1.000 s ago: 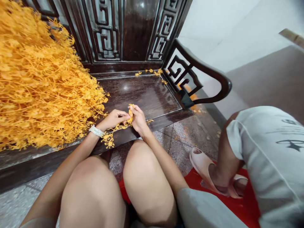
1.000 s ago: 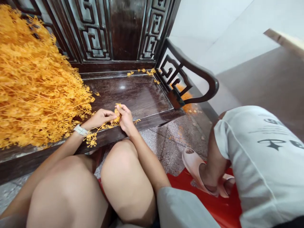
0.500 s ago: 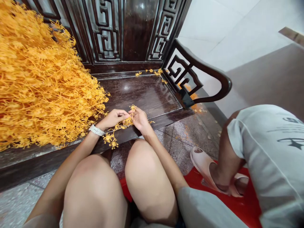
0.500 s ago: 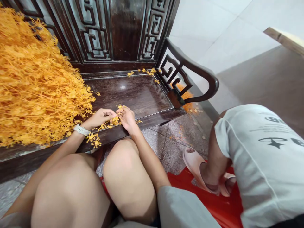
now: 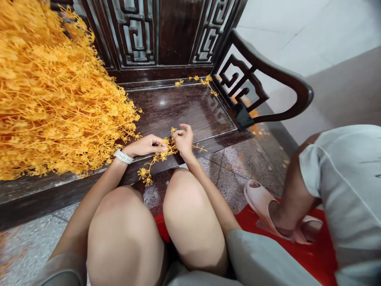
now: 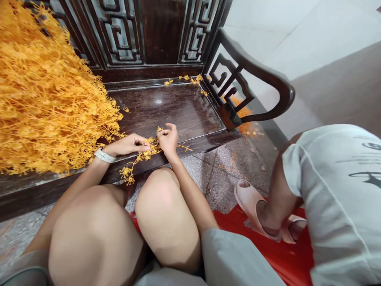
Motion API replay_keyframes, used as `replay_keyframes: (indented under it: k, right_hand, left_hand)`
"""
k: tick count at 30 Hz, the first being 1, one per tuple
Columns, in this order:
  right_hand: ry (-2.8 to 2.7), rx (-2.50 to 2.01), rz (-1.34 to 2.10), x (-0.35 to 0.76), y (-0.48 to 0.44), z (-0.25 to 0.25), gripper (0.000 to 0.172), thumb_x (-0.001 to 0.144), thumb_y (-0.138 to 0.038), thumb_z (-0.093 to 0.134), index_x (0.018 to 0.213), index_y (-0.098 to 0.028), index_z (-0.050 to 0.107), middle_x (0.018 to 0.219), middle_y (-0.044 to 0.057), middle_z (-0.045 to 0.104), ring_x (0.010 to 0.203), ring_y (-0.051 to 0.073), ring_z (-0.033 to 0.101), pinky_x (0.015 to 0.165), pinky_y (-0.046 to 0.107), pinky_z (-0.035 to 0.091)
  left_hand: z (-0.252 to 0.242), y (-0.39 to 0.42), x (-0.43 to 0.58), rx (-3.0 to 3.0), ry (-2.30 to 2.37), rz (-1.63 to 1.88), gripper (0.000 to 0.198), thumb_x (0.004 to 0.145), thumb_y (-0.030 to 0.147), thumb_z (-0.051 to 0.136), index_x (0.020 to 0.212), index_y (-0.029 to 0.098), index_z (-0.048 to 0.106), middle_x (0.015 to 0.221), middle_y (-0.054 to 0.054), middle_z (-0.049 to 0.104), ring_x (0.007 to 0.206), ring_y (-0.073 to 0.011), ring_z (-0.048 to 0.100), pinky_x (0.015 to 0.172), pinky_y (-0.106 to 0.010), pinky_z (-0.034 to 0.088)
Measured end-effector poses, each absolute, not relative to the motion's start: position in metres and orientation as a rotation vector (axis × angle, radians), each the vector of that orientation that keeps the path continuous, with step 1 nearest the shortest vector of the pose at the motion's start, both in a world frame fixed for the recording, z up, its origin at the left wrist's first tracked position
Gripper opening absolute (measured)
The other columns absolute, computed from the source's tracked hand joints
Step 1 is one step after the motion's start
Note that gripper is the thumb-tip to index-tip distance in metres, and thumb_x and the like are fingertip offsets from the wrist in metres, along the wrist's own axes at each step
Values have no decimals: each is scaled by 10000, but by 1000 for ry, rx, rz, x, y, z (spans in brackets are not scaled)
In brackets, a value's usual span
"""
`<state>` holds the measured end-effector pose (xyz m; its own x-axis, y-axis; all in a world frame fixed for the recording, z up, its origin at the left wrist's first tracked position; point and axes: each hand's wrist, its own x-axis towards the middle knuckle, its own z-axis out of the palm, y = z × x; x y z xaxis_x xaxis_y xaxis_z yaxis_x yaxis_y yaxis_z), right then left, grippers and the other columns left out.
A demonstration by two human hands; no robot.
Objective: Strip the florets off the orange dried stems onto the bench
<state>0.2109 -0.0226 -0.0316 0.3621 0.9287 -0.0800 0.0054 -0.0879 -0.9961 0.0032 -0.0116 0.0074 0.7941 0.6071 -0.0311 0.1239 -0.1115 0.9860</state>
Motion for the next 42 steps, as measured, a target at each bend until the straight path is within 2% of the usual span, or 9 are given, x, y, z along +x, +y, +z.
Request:
replay_keyframes:
  k: [3,6,8,13,17,24,32,37,42]
  right_hand:
    - [-896,-1414,983,213,-19,-38,948,693,-199,807,1576,-295,477,1346,95,761,693,133,706,573,253,531]
    - [-884,-1374,954,212,-17,-40,1009,651,-174,802,1602,-306,491,1660,162,565,1021,211,764,595,245,557]
    - [-881,-1363,958,210,-18,-37,850,656,-178,803,1476,-264,598,1578,159,635,1039,209,754,609,236,560]
    - [-927,-1308,1108,206,-28,-17,271,842,-401,793,1042,-224,749,862,14,766,594,103,577,549,227,472]
    - [-1045,-1190,1261,200,-36,1,364,926,-577,720,953,-226,812,750,-18,714,547,90,465,496,227,348]
    - [-1149,-1144,1244,194,-34,1,280,778,-447,934,934,-231,845,860,-11,766,806,148,618,779,278,517]
    - [-1047,-1117,1427,197,-35,3,315,801,-483,919,974,-235,830,925,-9,793,812,139,646,740,256,511]
    - [-1217,-1064,1411,194,-37,2,304,757,-436,974,911,-218,828,885,5,798,826,154,654,780,282,524]
    - [-1044,-1031,1402,194,-37,-5,318,751,-426,974,834,-228,740,840,-10,756,796,150,638,779,288,533]
  left_hand:
    - [6,-11,3,1646,602,472,474,939,612,814,860,145,812,780,-38,745,688,-148,597,693,-269,469]
    - [4,-11,3,1640,633,489,489,921,631,822,872,145,812,787,-39,741,687,-147,588,689,-273,463]
    - [2,-11,4,1625,655,506,519,909,658,823,859,142,797,764,-32,718,667,-140,562,664,-271,441]
    - [-1,-8,9,1541,769,688,550,875,698,822,829,157,732,707,6,627,656,-125,499,649,-260,393]
    - [-4,-5,12,1464,937,847,507,877,675,781,833,178,688,730,9,598,668,-135,500,637,-260,399]
    - [-6,-3,10,1546,934,829,486,893,635,744,739,199,595,699,23,539,674,-134,455,645,-271,381]
    - [1,-7,9,1672,820,676,617,851,614,793,578,217,407,586,57,352,593,-98,299,576,-277,245]
    - [-2,-9,9,1708,816,691,425,849,498,724,618,191,542,612,48,453,620,-103,375,623,-268,321]
    - [-1,-6,7,1712,839,675,552,893,499,715,526,203,429,543,48,364,563,-95,300,578,-284,244]
